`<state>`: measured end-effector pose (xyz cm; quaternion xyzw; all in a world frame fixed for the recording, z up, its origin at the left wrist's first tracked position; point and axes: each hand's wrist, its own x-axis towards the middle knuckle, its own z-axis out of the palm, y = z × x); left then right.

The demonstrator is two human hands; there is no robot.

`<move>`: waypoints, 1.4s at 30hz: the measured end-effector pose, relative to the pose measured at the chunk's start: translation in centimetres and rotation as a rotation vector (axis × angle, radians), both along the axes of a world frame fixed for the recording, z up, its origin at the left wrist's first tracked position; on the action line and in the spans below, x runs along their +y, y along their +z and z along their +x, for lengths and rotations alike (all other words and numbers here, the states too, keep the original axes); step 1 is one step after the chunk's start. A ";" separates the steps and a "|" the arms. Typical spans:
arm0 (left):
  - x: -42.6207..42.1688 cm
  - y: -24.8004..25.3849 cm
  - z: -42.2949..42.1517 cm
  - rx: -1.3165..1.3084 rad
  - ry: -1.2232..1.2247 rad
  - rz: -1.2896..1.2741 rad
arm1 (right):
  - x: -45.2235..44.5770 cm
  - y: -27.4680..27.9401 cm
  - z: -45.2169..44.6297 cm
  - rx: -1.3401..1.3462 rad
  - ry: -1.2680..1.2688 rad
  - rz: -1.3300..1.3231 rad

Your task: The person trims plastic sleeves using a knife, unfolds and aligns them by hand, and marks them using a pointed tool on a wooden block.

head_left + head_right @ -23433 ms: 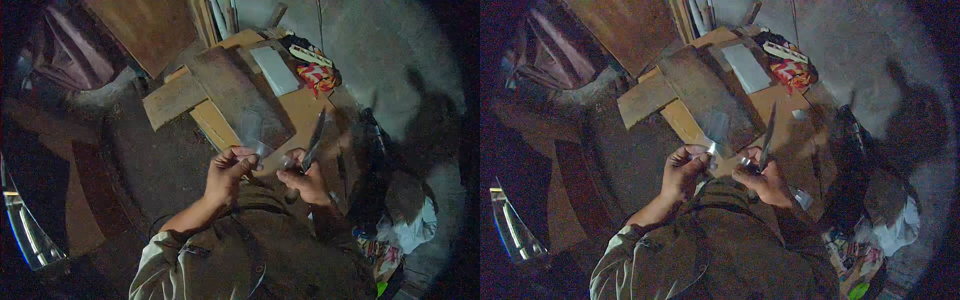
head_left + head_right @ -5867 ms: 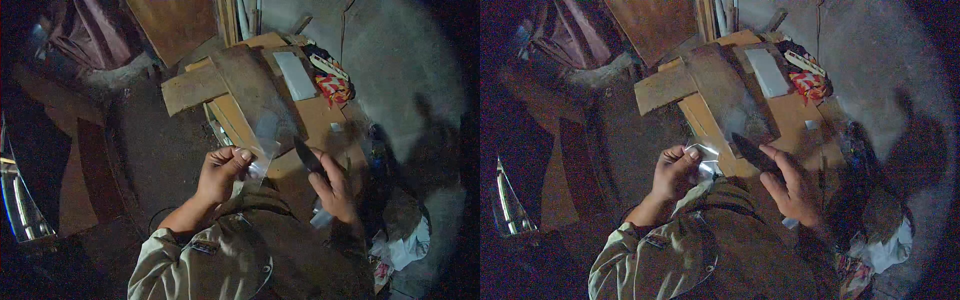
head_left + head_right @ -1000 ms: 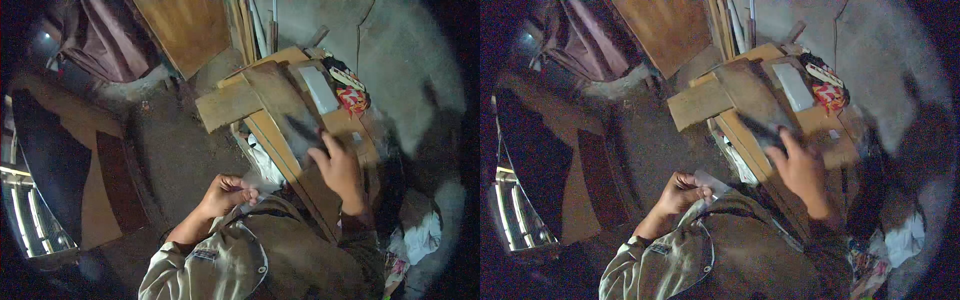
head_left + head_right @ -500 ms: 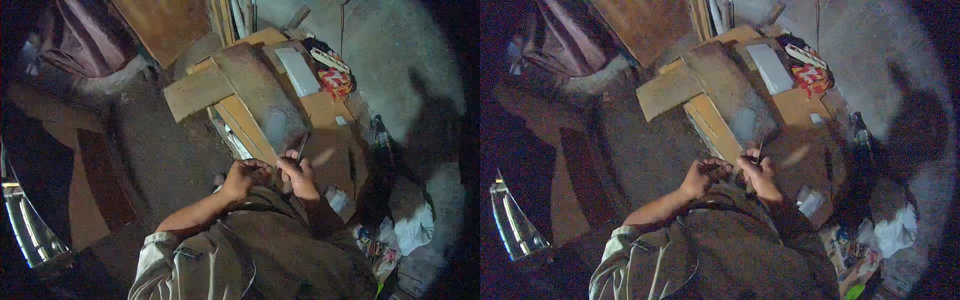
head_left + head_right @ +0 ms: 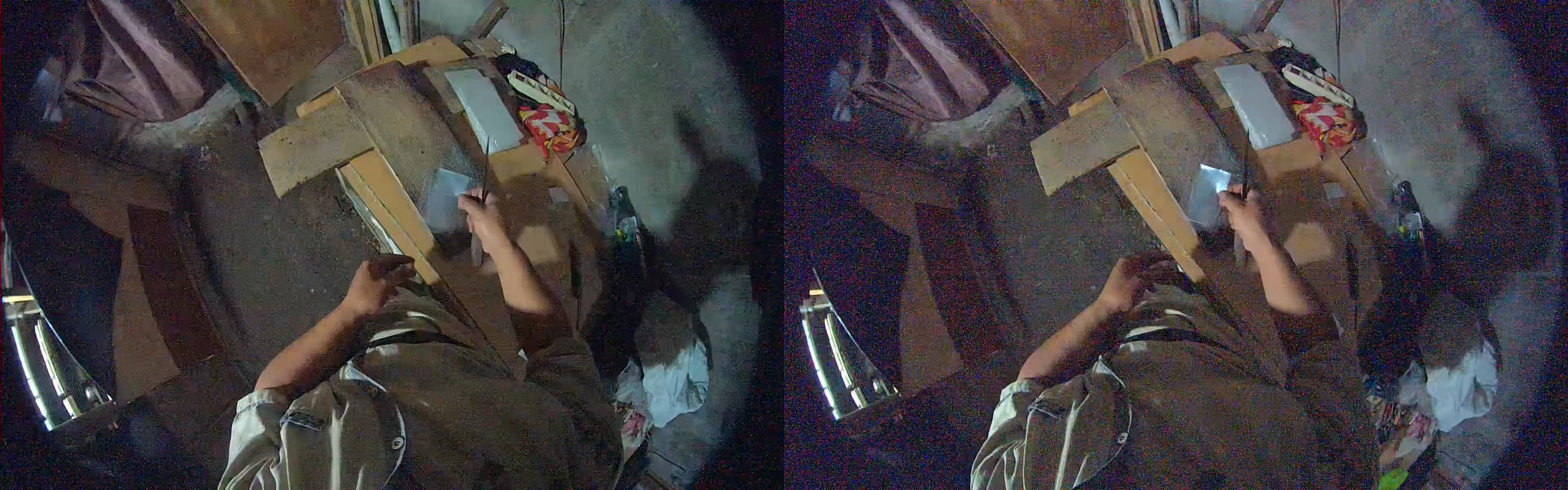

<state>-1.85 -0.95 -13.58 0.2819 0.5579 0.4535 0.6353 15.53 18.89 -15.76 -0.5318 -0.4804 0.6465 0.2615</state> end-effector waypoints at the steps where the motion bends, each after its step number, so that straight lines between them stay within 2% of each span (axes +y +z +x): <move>1: 0.1 -0.2 -0.1 0.013 0.001 0.023 | 0.5 -0.9 -0.2 -0.033 0.013 0.009; 3: 0.3 -0.7 -0.2 0.028 0.003 0.045 | 1.4 -4.6 -0.2 -0.103 -0.005 0.038; 4: 0.5 -0.8 -0.1 0.026 0.012 0.020 | 1.4 -4.7 -0.8 -0.197 -0.028 0.215; 6: 0.8 -0.9 0.0 0.025 0.021 -0.008 | 1.4 -4.2 0.5 -0.211 0.044 0.265; 8: 1.1 -0.5 0.0 -0.007 0.034 0.016 | 0.9 -4.4 1.9 -0.260 -0.007 0.305; 10: 1.6 -1.1 0.2 0.101 0.020 0.104 | 0.3 -3.6 4.4 -0.500 -0.012 0.674; 12: 2.2 -1.1 0.4 0.201 0.002 0.189 | -0.3 -6.2 7.6 -0.521 -0.099 0.616; 14: 3.2 -0.2 0.3 0.400 -0.085 0.127 | -0.9 -9.0 11.2 -0.542 -0.184 0.561; 15: 3.3 -0.5 0.6 0.401 -0.093 0.123 | -1.1 -10.3 13.3 -0.570 -0.175 0.589; 17: 3.5 -1.6 1.3 -0.005 0.118 0.126 | -2.1 -9.9 14.4 -0.597 -0.171 0.615; 18: 3.8 -2.3 1.4 -0.003 0.112 0.123 | -2.9 -9.1 14.9 -0.713 -0.163 0.719; 20: 4.6 -3.0 1.6 0.357 0.044 0.038 | -3.2 -7.9 15.5 -0.830 -0.157 0.816; 21: 4.7 -3.2 1.7 0.360 0.037 0.036 | -3.1 -7.8 16.1 -0.984 -0.081 0.955; 23: 5.2 -2.5 2.1 0.589 -0.004 0.022 | -3.1 -6.9 16.0 -1.137 -0.003 1.083; 24: 5.3 -2.3 2.3 0.592 -0.011 0.017 | -3.3 -6.5 15.3 -1.059 -0.059 0.807; 26: 5.4 -2.0 2.6 0.702 -0.034 0.034 | -3.2 -7.0 15.3 -0.970 -0.112 0.528; 29: 5.6 -2.1 2.8 0.765 -0.032 0.085 | -2.9 -8.5 16.1 -0.975 -0.058 0.638; 32: 5.8 -1.7 3.1 0.869 -0.055 -0.003 | -2.7 -7.7 15.8 -0.963 -0.048 0.513; 34: 5.5 -2.1 3.0 0.857 -0.060 0.052 | -2.5 -6.8 15.2 -0.986 -0.057 0.378; 35: 5.4 -2.2 2.9 0.848 -0.064 0.110 | -2.7 -6.1 14.8 -0.987 -0.053 0.380; 37: 5.5 -2.2 3.0 0.859 -0.049 0.114 | -3.1 -4.7 13.9 -1.301 -0.046 0.523; 38: 5.6 -2.1 3.0 0.870 -0.038 0.120 | -3.0 -4.1 13.3 -1.298 -0.042 0.529; 40: 5.6 -3.6 3.0 0.916 -0.009 0.196 | -2.7 -3.0 12.1 -0.986 -0.090 0.948; 41: 5.8 -3.6 3.1 0.960 0.013 0.274 | -2.8 -1.9 11.0 -0.986 -0.087 0.951; 42: 5.8 -3.6 2.9 0.947 -0.032 0.240 | -3.0 -0.6 9.4 -0.912 0.004 0.863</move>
